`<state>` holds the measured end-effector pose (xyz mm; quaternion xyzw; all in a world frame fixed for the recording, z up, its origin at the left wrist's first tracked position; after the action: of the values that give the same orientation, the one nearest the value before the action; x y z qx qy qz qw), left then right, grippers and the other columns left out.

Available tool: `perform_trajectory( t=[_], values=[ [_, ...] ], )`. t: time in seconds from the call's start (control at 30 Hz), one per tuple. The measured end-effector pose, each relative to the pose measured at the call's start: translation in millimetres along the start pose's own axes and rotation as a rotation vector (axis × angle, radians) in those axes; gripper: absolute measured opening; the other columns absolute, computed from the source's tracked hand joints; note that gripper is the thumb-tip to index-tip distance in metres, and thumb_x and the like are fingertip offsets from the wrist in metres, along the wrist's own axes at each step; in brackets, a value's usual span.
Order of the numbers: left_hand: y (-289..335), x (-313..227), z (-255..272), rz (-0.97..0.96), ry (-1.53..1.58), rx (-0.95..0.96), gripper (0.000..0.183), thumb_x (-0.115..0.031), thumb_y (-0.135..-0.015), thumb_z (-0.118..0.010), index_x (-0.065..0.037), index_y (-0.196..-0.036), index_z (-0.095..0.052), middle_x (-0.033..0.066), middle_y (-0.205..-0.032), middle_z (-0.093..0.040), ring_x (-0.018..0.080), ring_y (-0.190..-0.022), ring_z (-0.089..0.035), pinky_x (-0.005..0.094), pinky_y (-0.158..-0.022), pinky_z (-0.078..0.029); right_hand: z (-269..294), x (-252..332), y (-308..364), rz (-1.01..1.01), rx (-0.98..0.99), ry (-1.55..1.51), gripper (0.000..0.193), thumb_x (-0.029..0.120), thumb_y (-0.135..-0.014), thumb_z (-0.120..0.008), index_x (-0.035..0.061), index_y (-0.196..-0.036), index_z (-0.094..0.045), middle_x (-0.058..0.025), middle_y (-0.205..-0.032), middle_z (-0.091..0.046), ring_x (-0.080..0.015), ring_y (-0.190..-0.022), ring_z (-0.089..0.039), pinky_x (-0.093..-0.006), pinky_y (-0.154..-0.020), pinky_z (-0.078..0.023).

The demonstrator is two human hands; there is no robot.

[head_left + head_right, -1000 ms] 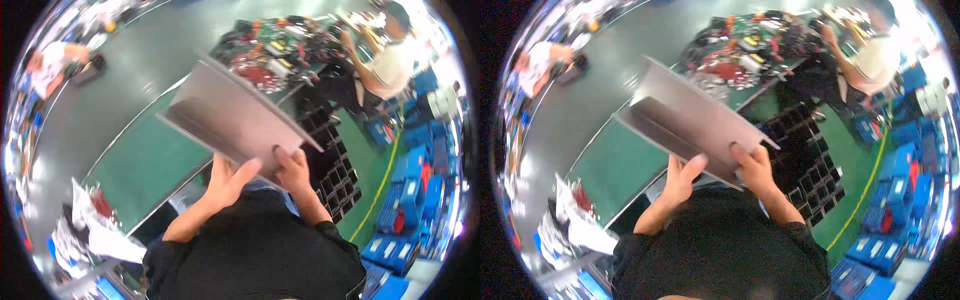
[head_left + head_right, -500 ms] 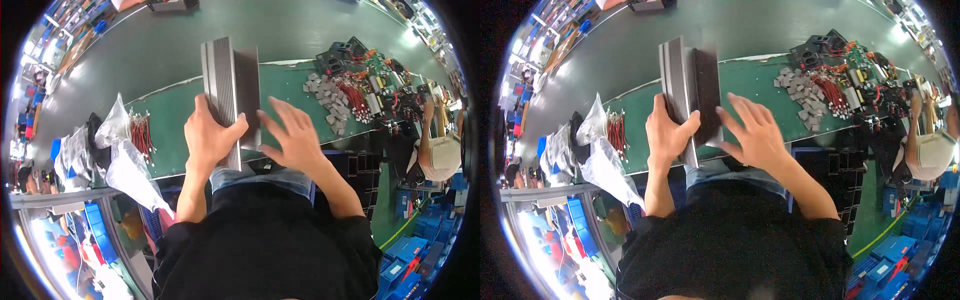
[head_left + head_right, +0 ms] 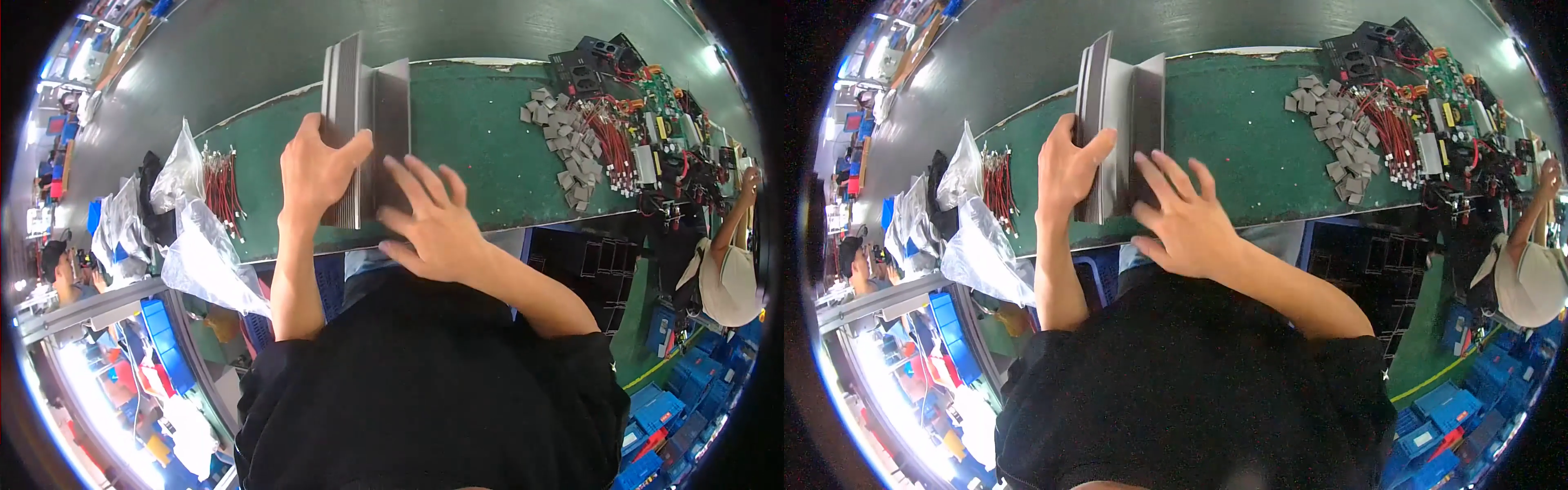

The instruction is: The recorder is assembling electronic components by connecting wires to a circuit board and placing it within a metal heat-sink housing.

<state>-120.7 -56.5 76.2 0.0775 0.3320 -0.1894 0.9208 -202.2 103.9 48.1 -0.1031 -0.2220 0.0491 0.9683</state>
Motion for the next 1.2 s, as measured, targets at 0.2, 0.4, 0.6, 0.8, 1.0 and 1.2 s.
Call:
perform_trajectory(
  t=[0.2, 0.4, 0.6, 0.8, 1.0, 1.2],
  values=[
    [-2.2, -6.2, -4.5, 0.028, -0.093, -0.017, 0.066, -0.047, -0.074, -0.071, 0.011, -0.105, -0.061, 0.0280, -0.093, -0.069, 0.0431, -0.094, -0.068, 0.0451, -0.086, -0.051, 6.1, -22.7, -23.8, -0.056, -0.113, 0.064, 0.043, 0.038, -0.084, -0.068, 0.0158, -0.120, -0.069, -0.0222, -0.156, -0.034, -0.0384, -0.147, -0.026, -0.0607, -0.115, -0.017],
    [0.1, -20.8, -7.4, 0.047, -0.155, -0.029, 0.066, -0.049, -0.071, -0.073, 0.009, -0.101, -0.061, 0.0252, -0.089, -0.070, 0.0422, -0.090, -0.068, 0.0451, -0.083, -0.052, -2.5, -37.6, -26.7, -0.115, -0.098, -0.009, 0.042, 0.030, -0.082, -0.070, 0.0208, -0.123, -0.068, -0.0207, -0.156, -0.033, -0.0384, -0.148, -0.024, -0.0631, -0.114, -0.018],
    [1.5, -17.3, -5.3, 0.038, -0.142, -0.071, 0.067, -0.049, -0.071, -0.073, 0.009, -0.101, -0.061, 0.0253, -0.089, -0.070, 0.0416, -0.089, -0.068, 0.0447, -0.083, -0.052, -12.3, -37.0, -25.6, -0.112, -0.015, -0.078, 0.045, 0.023, -0.079, -0.069, 0.0191, -0.124, -0.067, -0.0230, -0.154, -0.034, -0.0418, -0.147, -0.023, -0.0611, -0.113, -0.020],
    [3.3, -20.3, -6.0, 0.011, -0.153, -0.081, 0.068, -0.050, -0.072, -0.073, 0.010, -0.101, -0.061, 0.0256, -0.090, -0.070, 0.0407, -0.090, -0.069, 0.0441, -0.083, -0.053, -13.9, -49.3, -31.3, -0.189, -0.162, -0.086, 0.044, 0.018, -0.079, -0.066, 0.0178, -0.123, -0.067, -0.0296, -0.152, -0.033, -0.0484, -0.145, -0.023, -0.0598, -0.113, -0.021],
    [3.0, -18.7, -6.0, 0.026, -0.155, -0.079, 0.068, -0.051, -0.072, -0.073, 0.010, -0.099, -0.061, 0.0249, -0.088, -0.070, 0.0404, -0.089, -0.069, 0.0438, -0.083, -0.052, -23.7, -50.8, -32.3, -0.255, -0.185, -0.144, 0.044, 0.016, -0.078, -0.064, 0.0176, -0.122, -0.067, -0.0311, -0.150, -0.034, -0.0493, -0.144, -0.023, -0.0602, -0.113, -0.021],
    [2.3, -16.0, -6.5, 0.042, -0.120, -0.059, 0.069, -0.052, -0.072, -0.073, 0.010, -0.099, -0.061, 0.0251, -0.088, -0.070, 0.0408, -0.089, -0.069, 0.0433, -0.084, -0.052, -31.9, -48.2, -36.3, -0.305, -0.227, -0.131, 0.040, 0.015, -0.076, -0.064, 0.0164, -0.116, -0.067, -0.0309, -0.147, -0.036, -0.0502, -0.143, -0.024, -0.0609, -0.113, -0.022]
  ],
)
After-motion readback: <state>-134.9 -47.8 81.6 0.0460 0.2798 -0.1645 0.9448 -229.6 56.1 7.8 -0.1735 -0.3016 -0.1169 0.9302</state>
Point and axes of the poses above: each hand's wrist, its own y-axis away from the middle knuckle, its own z-axis out of the back of the hand, x = y × z, the point moved 9 cm from there along -y, towards the middle knuckle
